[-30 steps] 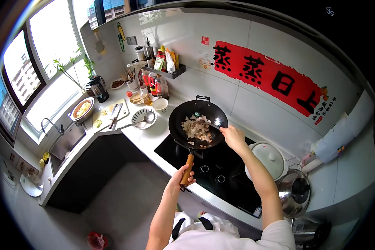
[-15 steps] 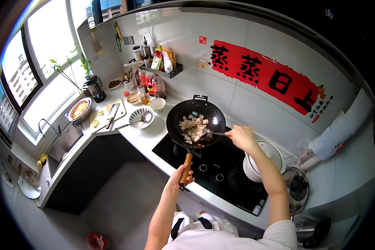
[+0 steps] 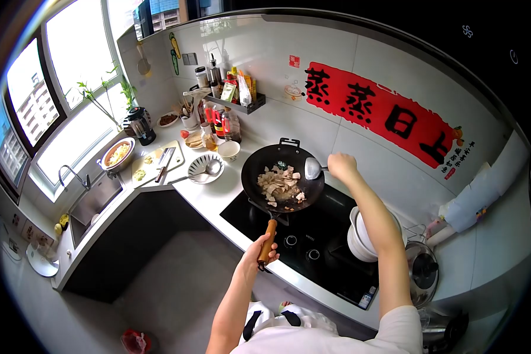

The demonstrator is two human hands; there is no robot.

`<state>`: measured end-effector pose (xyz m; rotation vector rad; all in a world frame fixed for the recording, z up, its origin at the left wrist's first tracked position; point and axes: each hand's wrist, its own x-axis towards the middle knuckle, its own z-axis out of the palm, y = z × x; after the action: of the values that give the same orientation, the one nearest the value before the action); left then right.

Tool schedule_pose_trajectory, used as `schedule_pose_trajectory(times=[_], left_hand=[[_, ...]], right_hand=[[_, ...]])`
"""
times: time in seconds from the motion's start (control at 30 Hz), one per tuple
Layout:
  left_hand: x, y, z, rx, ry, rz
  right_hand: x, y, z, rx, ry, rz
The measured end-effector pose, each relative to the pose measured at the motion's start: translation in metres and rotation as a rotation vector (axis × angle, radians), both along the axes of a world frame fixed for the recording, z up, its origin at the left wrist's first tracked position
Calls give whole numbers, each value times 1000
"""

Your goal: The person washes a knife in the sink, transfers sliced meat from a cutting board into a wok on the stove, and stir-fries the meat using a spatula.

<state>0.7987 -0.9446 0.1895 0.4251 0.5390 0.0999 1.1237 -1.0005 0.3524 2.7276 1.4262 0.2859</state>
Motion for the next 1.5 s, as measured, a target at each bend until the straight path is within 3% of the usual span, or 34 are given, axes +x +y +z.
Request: schedule_pose_trajectory(times=[0.03, 0.07, 0.17, 0.23, 0.37, 0.6, 0.7, 0.9, 1.0, 1.23, 1.5], left_hand=[[0, 0, 1, 0, 0, -3], [0, 1, -1, -6, -6, -3], [1, 1, -3, -2, 26, 15], [1, 1, -6, -5, 22, 16], [2, 3, -9, -4, -3, 8], [1, 1, -6, -4, 10, 17], [1, -1, 1, -8, 14, 25], [1, 1, -3, -16, 7, 16], [0, 1, -5, -20, 3, 8], [1, 1, -3, -14, 20, 17], [0, 1, -1, -5, 10, 18]], right_hand=[[4, 6, 4, -11, 9, -18], [8, 19, 11, -156, 161, -114], [17, 52, 3, -244, 459, -288], [12, 66, -10, -155, 515, -237], [-19, 70, -30, 26, 310, 106], [-16, 13, -47, 64, 427, 476], [-17, -34, -16, 41, 468, 432], [-10, -107, 40, -15, 204, 327], [-15, -125, 62, -54, 252, 215], [-16, -70, -21, 42, 218, 177], [-32, 1, -74, 376, 236, 184]])
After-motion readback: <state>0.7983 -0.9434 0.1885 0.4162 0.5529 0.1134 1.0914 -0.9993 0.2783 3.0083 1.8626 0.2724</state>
